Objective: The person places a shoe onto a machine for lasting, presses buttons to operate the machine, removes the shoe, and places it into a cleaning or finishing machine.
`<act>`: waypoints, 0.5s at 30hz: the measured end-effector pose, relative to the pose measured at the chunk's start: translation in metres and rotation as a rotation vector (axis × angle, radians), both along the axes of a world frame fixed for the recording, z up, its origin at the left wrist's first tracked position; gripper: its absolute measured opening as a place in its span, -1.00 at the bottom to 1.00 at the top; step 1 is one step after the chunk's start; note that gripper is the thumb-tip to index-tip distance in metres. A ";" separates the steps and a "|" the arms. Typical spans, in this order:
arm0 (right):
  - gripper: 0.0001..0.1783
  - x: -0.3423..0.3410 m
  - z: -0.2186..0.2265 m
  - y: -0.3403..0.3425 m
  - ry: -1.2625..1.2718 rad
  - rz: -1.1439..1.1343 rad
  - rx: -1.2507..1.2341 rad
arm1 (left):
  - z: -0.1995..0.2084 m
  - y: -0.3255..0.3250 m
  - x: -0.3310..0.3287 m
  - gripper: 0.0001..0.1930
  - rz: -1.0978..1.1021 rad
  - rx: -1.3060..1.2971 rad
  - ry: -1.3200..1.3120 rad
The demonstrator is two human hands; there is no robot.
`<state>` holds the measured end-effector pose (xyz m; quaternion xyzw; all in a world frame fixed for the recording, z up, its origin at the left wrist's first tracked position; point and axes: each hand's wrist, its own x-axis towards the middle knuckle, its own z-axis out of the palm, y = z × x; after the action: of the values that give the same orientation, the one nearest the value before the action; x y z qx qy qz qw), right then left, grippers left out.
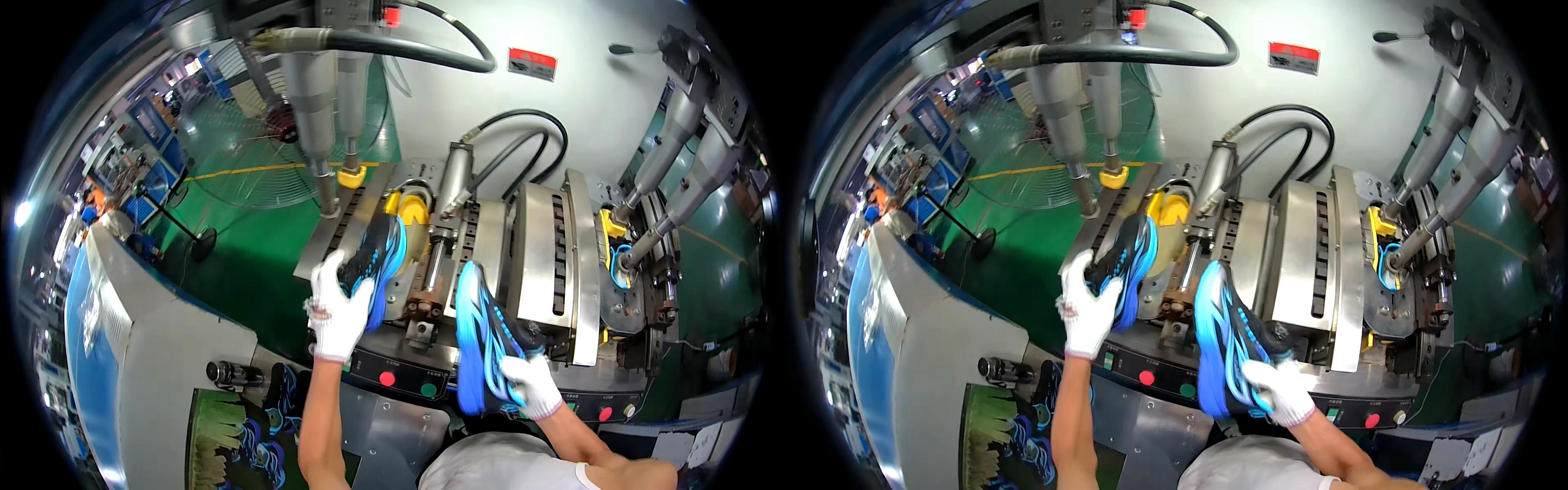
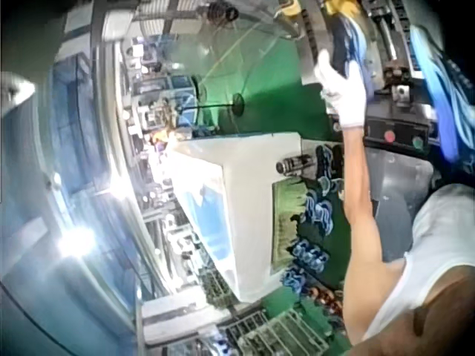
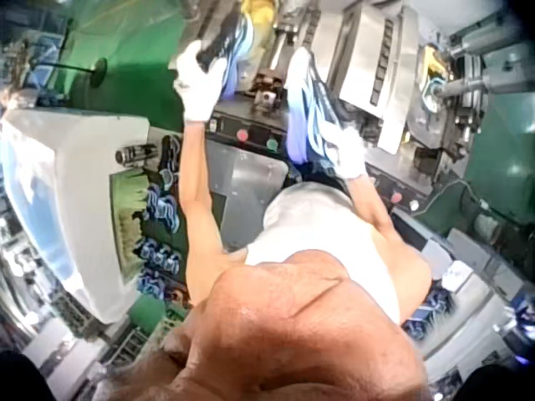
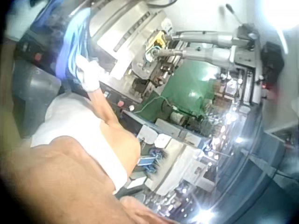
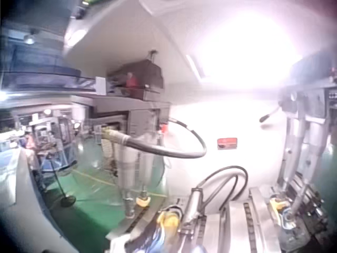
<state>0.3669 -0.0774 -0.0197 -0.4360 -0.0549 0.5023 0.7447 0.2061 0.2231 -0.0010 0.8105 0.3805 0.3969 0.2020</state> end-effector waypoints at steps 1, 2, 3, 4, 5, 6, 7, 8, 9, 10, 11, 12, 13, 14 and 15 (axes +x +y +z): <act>-0.51 0.004 0.000 0.032 -0.022 0.018 0.035 | 0.003 -0.023 -0.028 -0.37 0.038 -0.066 -0.023; -0.54 0.000 0.008 0.075 -0.046 0.062 0.010 | -0.008 -0.042 -0.064 -0.36 0.080 -0.061 -0.046; -0.64 0.011 -0.024 0.118 -0.079 0.101 0.071 | -0.018 -0.062 -0.093 -0.34 0.102 -0.060 -0.082; -0.78 0.004 0.008 0.161 -0.011 0.157 0.020 | -0.034 -0.082 -0.128 -0.33 0.158 -0.053 -0.040; -0.83 0.003 0.009 0.203 0.105 0.186 0.110 | -0.055 -0.100 -0.154 -0.31 0.188 -0.052 -0.003; -0.89 0.007 0.003 0.242 0.103 0.209 0.129 | -0.073 -0.121 -0.179 -0.32 0.202 -0.112 0.016; -0.91 0.016 -0.008 0.276 -0.013 0.212 0.006 | -0.091 -0.142 -0.201 -0.32 0.221 -0.169 0.034; -0.85 0.024 -0.013 0.305 -0.182 0.165 -0.137 | -0.105 -0.165 -0.217 -0.32 0.281 -0.257 0.064; -0.73 0.033 -0.031 0.334 -0.235 0.047 -0.216 | -0.118 -0.190 -0.229 -0.33 0.341 -0.351 0.092; -0.64 0.043 -0.053 0.363 -0.332 -0.032 -0.319 | -0.132 -0.212 -0.241 -0.31 0.408 -0.449 0.141; -0.71 0.040 -0.055 0.375 -0.383 0.012 -0.415 | -0.143 -0.229 -0.251 -0.28 0.475 -0.550 0.193; -0.76 0.050 -0.079 0.395 -0.501 0.015 -0.480 | -0.147 -0.250 -0.256 -0.31 0.537 -0.619 0.192; -0.77 0.089 -0.118 0.406 -0.728 -0.010 -0.585 | -0.152 -0.260 -0.254 -0.33 0.551 -0.684 0.198; -0.74 0.136 -0.150 0.411 -1.300 0.052 -0.825 | -0.168 -0.272 -0.247 -0.35 0.576 -0.676 0.178; -0.67 0.160 -0.178 0.418 -1.581 0.023 -0.991 | -0.184 -0.284 -0.245 -0.37 0.612 -0.674 0.176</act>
<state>0.5268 0.3407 -0.1973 -0.9188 -0.3295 0.0328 0.2149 -0.0386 -0.0612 -0.1847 0.5806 0.7257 0.2222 0.2948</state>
